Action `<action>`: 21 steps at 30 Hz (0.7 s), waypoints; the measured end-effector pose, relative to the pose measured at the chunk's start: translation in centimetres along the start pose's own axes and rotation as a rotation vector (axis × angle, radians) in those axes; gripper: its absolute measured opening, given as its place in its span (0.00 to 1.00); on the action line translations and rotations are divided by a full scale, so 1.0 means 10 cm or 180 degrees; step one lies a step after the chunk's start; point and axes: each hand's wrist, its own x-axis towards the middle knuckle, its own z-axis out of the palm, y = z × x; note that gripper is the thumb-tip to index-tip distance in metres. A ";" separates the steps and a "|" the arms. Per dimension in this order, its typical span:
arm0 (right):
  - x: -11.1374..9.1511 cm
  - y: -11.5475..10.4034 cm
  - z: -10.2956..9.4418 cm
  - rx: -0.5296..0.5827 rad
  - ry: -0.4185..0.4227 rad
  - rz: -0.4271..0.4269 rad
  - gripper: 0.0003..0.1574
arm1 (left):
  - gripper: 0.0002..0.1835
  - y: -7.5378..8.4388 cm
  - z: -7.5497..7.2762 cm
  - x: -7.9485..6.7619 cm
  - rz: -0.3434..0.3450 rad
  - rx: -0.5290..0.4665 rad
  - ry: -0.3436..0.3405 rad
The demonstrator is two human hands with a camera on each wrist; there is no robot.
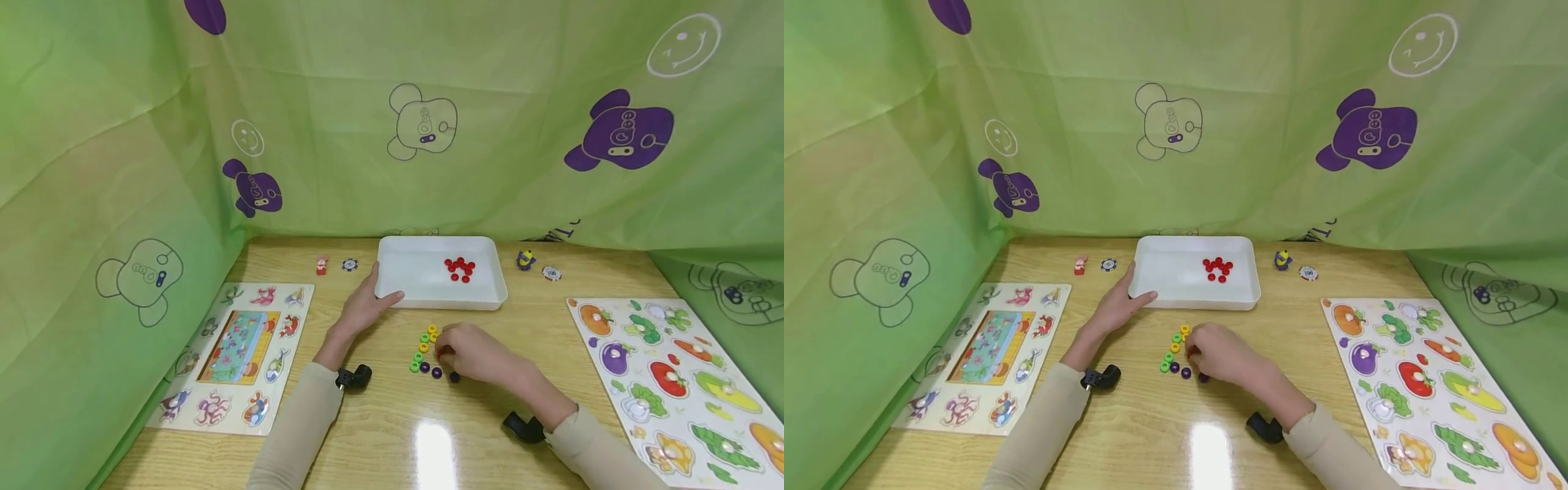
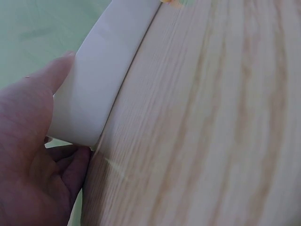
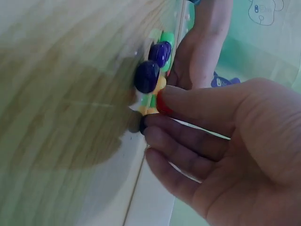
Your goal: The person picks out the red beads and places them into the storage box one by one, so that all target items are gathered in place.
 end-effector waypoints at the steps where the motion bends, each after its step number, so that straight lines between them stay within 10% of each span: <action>1: 0.01 0.01 -0.01 0.0033 0.0049 0.0013 0.06 | 0.54 0.00 -0.01 0.00 0.0000 0.0010 0.0007; 15: 0.42 0.50 -0.40 0.0341 0.0854 0.0487 0.08 | 0.55 0.00 -0.01 0.01 -0.0021 0.0069 -0.0004; 21: 0.61 0.79 -0.39 0.0314 0.0783 0.0909 0.11 | 0.55 0.01 0.00 0.00 -0.0007 0.0001 -0.0001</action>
